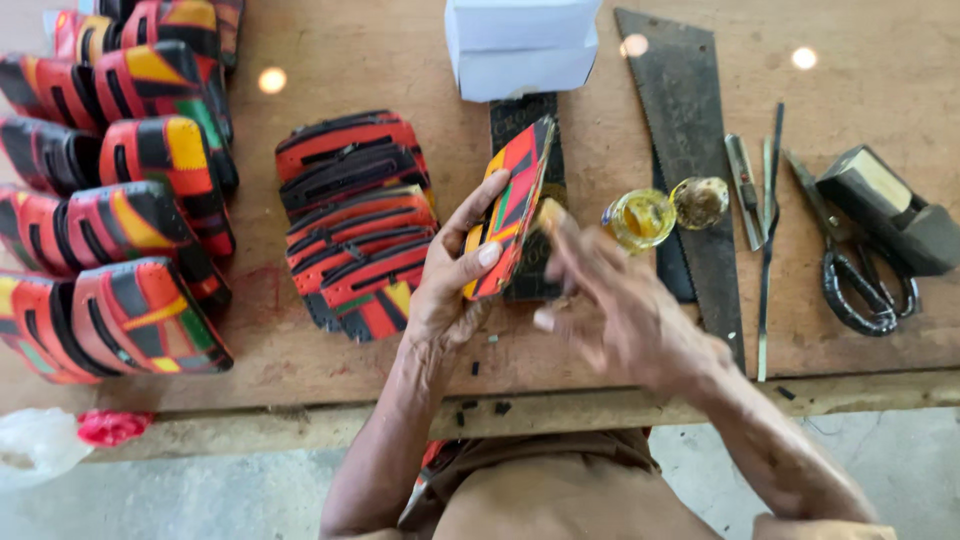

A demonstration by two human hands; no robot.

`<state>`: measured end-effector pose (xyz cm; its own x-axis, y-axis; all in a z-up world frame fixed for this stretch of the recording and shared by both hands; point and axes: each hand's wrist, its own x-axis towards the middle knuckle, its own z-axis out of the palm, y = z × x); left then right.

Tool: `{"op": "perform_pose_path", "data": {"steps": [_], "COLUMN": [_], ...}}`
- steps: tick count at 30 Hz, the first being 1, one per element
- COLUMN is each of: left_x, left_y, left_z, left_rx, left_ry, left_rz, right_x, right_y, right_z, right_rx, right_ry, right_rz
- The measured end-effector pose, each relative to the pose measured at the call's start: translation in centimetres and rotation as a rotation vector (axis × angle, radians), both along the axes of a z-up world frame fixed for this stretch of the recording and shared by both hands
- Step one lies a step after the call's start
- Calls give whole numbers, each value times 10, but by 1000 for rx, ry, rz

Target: The person applies a yellow substance to the edges of colorful patterned pouches using a small brush. They handle each pouch one at a time, turning it to coat the edges, then place it back on the table. The process is repeated for multiple pouches.

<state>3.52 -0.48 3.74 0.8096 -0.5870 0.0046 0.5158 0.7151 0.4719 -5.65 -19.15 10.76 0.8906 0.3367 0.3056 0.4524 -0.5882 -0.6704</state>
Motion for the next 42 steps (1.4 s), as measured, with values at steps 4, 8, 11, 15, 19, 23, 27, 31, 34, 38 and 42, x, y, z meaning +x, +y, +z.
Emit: {"op": "perform_pose_path", "data": {"steps": [4, 8, 11, 15, 19, 23, 27, 31, 34, 38, 42], "left_x": [2, -3, -1, 1, -3, -4, -5, -7, -6, -9, -8], "left_y": [1, 5, 3, 5, 4, 6, 7, 8, 5, 6, 6], "left_z": [1, -4, -5, -7, -7, 0, 3, 8, 8, 10, 11], "left_rx": [-10, 11, 13, 6, -32, 15, 4, 15, 84, 25, 10], "left_ry": [-15, -15, -17, 0, 39, -38, -28, -27, -11, 32, 41], "left_rz": [6, 19, 8, 5, 0, 17, 1, 3, 14, -5, -16], "right_x": [-1, -3, -4, -3, -1, -4, -5, 1, 4, 13, 11], "right_y": [-1, -1, 2, 4, -5, -11, -15, -8, 0, 5, 3], "right_z": [-9, -13, -12, -12, -16, -17, -16, -3, 7, 18, 18], "right_rx": [-186, -180, -111, -77, -538, -304, -405, -215, -260, -463, -277], "right_ry": [-49, -246, -151, -182, -263, -250, -242, -98, -264, -62, -257], "right_rz": [19, -73, -52, 53, -146, -178, -115, -192, 19, -211, -38]}}
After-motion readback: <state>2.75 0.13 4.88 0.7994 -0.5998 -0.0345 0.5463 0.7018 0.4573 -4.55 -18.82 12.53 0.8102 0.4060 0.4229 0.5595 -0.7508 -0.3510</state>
